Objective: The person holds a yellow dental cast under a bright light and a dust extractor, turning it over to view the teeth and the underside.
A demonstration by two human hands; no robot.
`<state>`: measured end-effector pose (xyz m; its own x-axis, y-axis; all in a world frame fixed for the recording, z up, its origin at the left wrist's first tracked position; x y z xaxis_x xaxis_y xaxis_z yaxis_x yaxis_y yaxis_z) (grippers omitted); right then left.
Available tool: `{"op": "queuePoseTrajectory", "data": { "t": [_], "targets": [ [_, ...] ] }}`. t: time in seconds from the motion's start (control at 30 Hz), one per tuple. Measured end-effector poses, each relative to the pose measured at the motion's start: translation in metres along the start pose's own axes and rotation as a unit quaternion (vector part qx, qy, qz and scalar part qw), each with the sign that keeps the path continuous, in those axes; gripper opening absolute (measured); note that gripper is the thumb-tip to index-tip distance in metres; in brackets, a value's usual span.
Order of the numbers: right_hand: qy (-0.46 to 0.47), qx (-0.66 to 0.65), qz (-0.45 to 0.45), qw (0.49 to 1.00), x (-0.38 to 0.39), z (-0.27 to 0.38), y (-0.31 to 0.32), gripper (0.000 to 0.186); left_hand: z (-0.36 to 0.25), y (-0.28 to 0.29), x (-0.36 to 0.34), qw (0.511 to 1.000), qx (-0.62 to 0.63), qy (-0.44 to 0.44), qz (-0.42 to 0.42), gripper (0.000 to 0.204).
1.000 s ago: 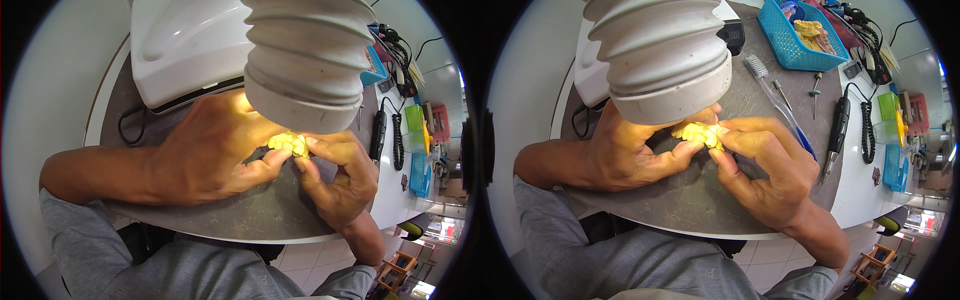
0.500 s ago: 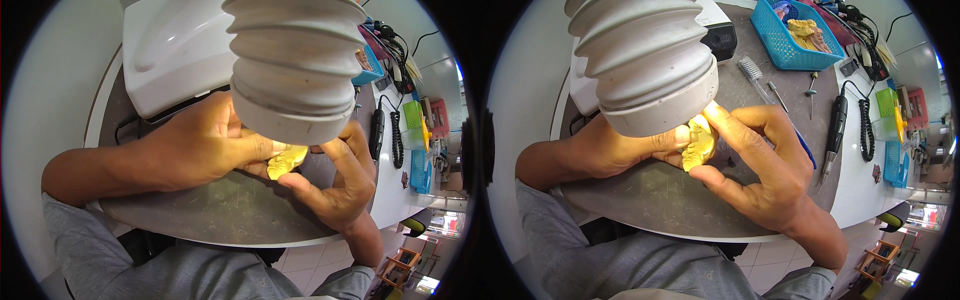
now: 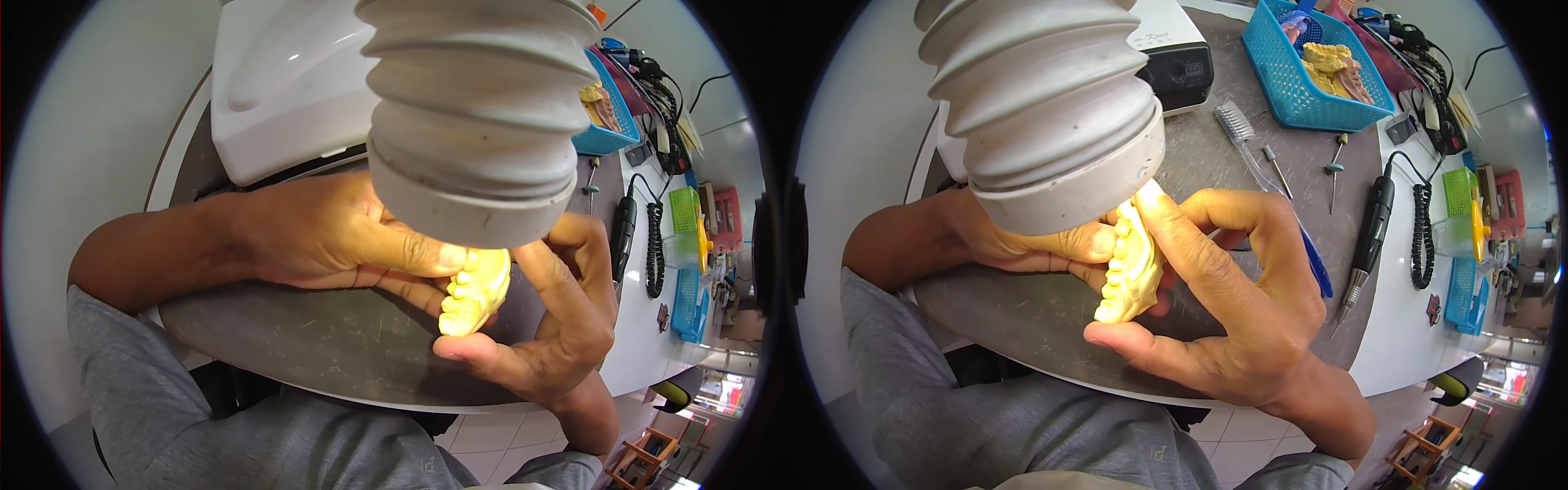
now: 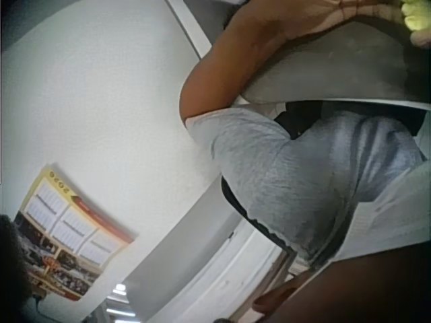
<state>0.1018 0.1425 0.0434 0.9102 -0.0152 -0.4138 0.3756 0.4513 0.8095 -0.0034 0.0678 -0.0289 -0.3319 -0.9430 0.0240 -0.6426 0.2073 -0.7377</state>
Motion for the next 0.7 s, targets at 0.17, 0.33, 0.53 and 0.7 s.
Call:
{"op": "queuePoseTrajectory", "data": {
  "t": [0.17,0.33,0.53,0.7],
  "targets": [
    [-0.003,-0.005,-0.03,1.0,0.002,-0.002,-0.003,0.084,0.002,0.003,-0.003,1.0,-0.021,0.006,-0.003,0.036],
    [-0.035,0.001,-0.025,0.999,0.003,-0.005,-0.003,0.085,-0.001,0.001,-0.005,0.999,-0.034,-0.001,-0.004,0.035],
    [-0.062,-0.007,-0.024,0.998,0.004,-0.008,-0.007,0.083,0.001,0.002,-0.004,0.999,-0.034,0.035,-0.024,0.036],
    [-0.048,-0.032,-0.028,0.998,0.007,-0.011,-0.009,0.084,0.004,0.007,-0.007,0.999,0.042,0.018,0.017,0.036]
  ]
}}
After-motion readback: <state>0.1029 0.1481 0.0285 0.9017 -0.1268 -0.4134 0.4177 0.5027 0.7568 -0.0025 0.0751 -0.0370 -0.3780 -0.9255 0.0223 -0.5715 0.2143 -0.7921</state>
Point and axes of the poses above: each hand's wrist, its own x-axis away from the middle knuckle, its own y-axis out of the back of the hand, z = x × y, the point moved 7 cm from there along -x, towards the middle knuckle, and after that the axes turned 6 degrees about z, right-handed, at the moved point
